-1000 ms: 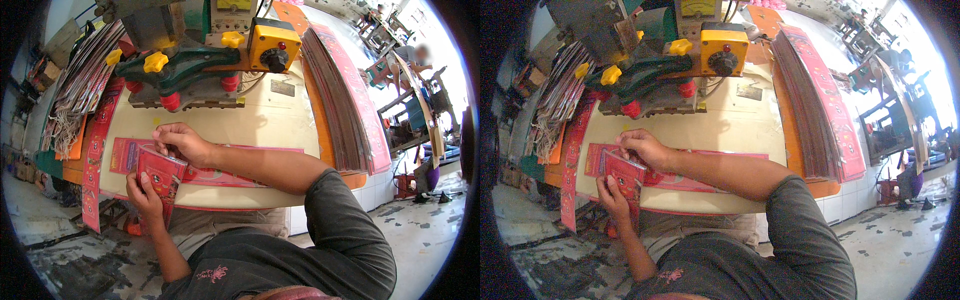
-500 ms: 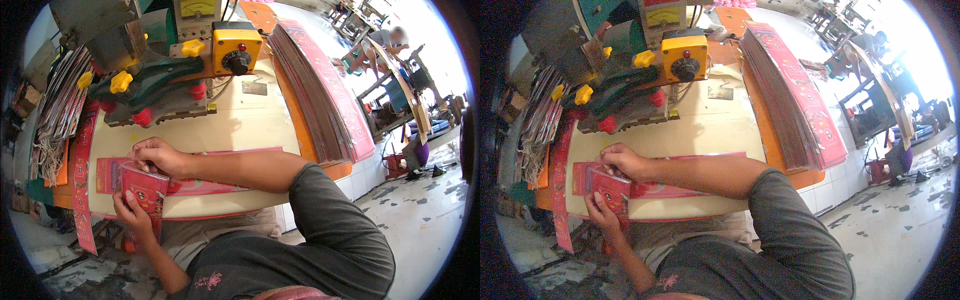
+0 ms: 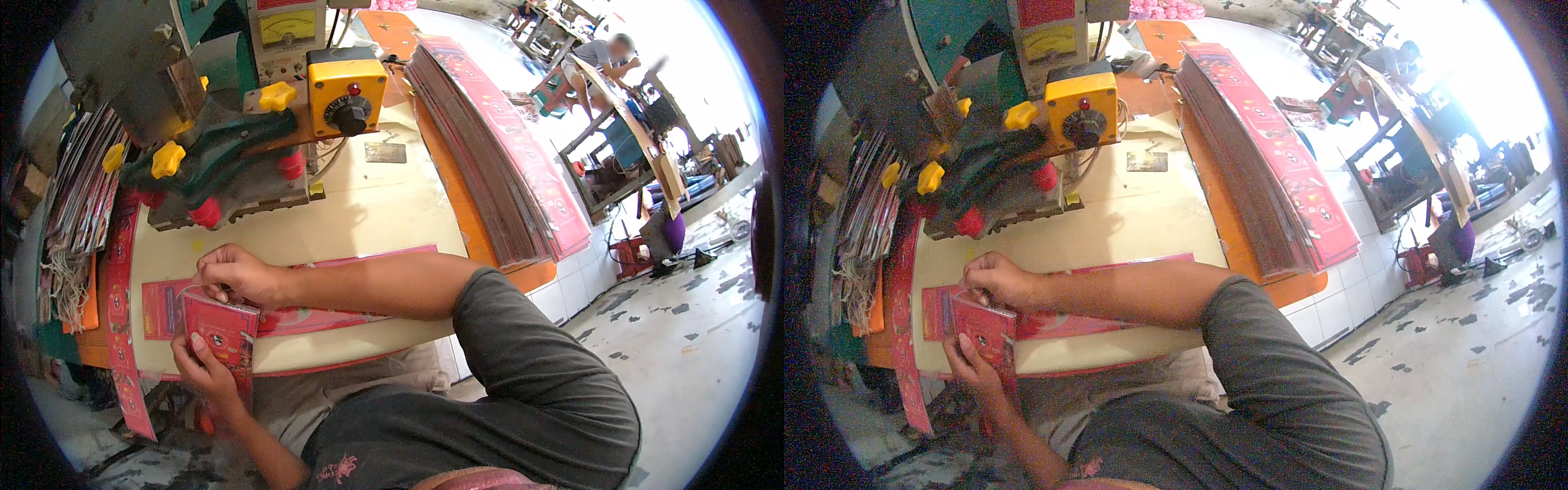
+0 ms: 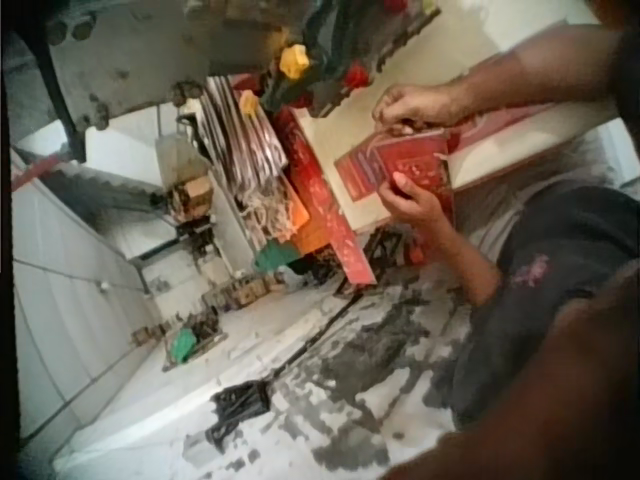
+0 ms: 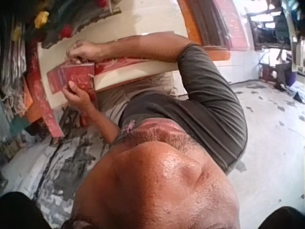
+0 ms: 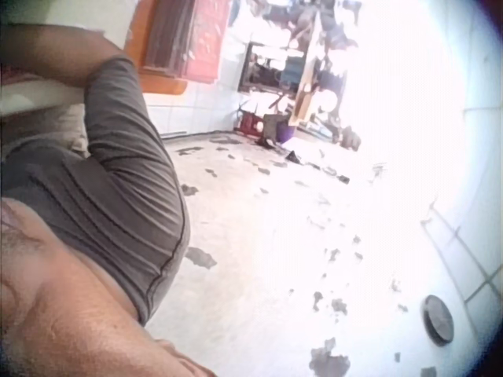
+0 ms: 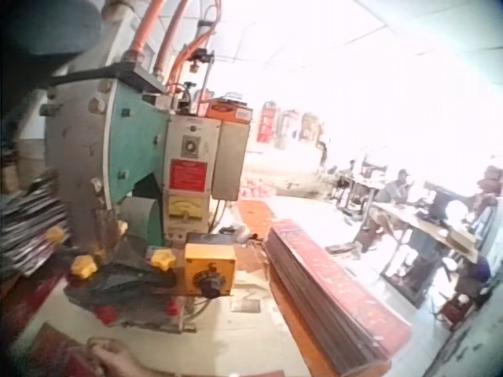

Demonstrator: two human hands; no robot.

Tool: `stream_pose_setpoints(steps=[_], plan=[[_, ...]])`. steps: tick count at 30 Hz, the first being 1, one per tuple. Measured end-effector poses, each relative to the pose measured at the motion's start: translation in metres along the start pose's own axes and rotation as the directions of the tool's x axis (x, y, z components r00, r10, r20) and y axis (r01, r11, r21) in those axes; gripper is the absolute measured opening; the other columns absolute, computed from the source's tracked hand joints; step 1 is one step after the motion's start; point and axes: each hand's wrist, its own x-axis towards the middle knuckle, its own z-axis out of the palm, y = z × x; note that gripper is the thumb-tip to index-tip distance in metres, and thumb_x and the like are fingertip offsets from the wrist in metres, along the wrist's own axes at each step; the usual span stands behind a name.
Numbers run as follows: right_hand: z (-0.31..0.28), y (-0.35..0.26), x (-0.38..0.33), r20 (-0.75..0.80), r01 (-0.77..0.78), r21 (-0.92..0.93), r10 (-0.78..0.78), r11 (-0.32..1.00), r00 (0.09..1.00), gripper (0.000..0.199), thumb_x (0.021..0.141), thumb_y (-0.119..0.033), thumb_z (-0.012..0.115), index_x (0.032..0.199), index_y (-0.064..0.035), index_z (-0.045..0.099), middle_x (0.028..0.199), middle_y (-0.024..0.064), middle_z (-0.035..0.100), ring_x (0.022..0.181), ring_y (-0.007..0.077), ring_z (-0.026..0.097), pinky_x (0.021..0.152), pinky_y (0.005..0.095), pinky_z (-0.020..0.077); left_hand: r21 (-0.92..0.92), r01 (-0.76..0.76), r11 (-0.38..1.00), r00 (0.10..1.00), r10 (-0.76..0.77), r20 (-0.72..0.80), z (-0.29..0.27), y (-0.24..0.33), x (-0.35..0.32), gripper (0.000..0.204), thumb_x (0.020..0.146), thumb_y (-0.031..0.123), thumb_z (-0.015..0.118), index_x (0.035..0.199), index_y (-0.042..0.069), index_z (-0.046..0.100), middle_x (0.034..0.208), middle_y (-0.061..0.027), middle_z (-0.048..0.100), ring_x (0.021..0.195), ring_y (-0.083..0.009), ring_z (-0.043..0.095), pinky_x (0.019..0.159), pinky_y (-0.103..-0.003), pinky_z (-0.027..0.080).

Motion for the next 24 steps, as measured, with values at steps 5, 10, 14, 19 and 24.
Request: stream_pose_setpoints(steps=[5,10,14,19,24], plan=[[-0.001,0.005,0.004,0.048,0.071,-0.003,-0.07,0.997,0.996,0.025,0.091,-0.014,0.057,0.067,-0.0073,0.052,0.061,0.0016,0.052,0.056,0.0093,0.045,0.054,0.025,0.033,0.021,0.021,1.0,0.999,-0.021,0.025,-0.004,0.0,-0.001,0.038,0.111,0.033,0.051,0.115,-0.004,0.058,0.108,-0.0211,0.065,0.096,-0.0356,0.061,0.089,-0.045,0.049],[-0.002,0.007,0.005,0.035,0.056,-0.033,-0.055,0.998,0.998,0.027,0.091,-0.015,0.056,0.066,-0.0068,0.052,0.06,0.0012,0.051,0.054,0.0087,0.044,0.053,0.0249,0.0321,0.008,0.017,1.0,1.0,-0.017,-0.001,-0.002,0.009,0.0,0.036,0.111,0.032,0.051,0.112,-0.004,0.057,0.109,-0.0202,0.066,0.095,-0.0347,0.061,0.088,-0.045,0.049],[-0.003,0.006,0.002,0.029,-0.044,-0.075,0.046,0.996,0.999,0.027,0.091,-0.016,0.057,0.066,-0.0071,0.054,0.059,-0.0001,0.051,0.052,0.0074,0.042,0.05,0.0253,0.0298,0.048,0.014,0.999,1.0,-0.014,0.01,-0.003,0.009,0.0,0.036,0.111,0.031,0.051,0.109,-0.004,0.057,0.109,-0.0202,0.066,0.094,-0.0348,0.061,0.088,-0.045,0.049],[-0.002,0.002,0.0,0.046,-0.083,-0.088,0.087,0.993,0.995,0.026,0.09,-0.018,0.058,0.066,-0.0089,0.055,0.058,-0.0022,0.051,0.049,0.006,0.039,0.046,0.0255,0.0265,0.051,-0.001,0.999,1.0,0.0,0.025,-0.005,0.004,0.001,0.037,0.111,0.031,0.05,0.107,-0.005,0.056,0.109,-0.0208,0.066,0.094,-0.0362,0.06,0.087,-0.046,0.049],[0.0,-0.005,-0.004,0.083,-0.121,-0.093,0.129,0.988,0.988,0.027,0.091,-0.02,0.058,0.066,-0.0109,0.055,0.057,-0.0036,0.048,0.048,0.0059,0.037,0.045,0.0254,0.0252,0.06,-0.005,0.998,1.0,0.004,0.013,-0.004,-0.001,-0.001,0.037,0.111,0.032,0.05,0.107,-0.005,0.057,0.104,-0.0222,0.065,0.093,-0.0381,0.061,0.086,-0.047,0.049]])
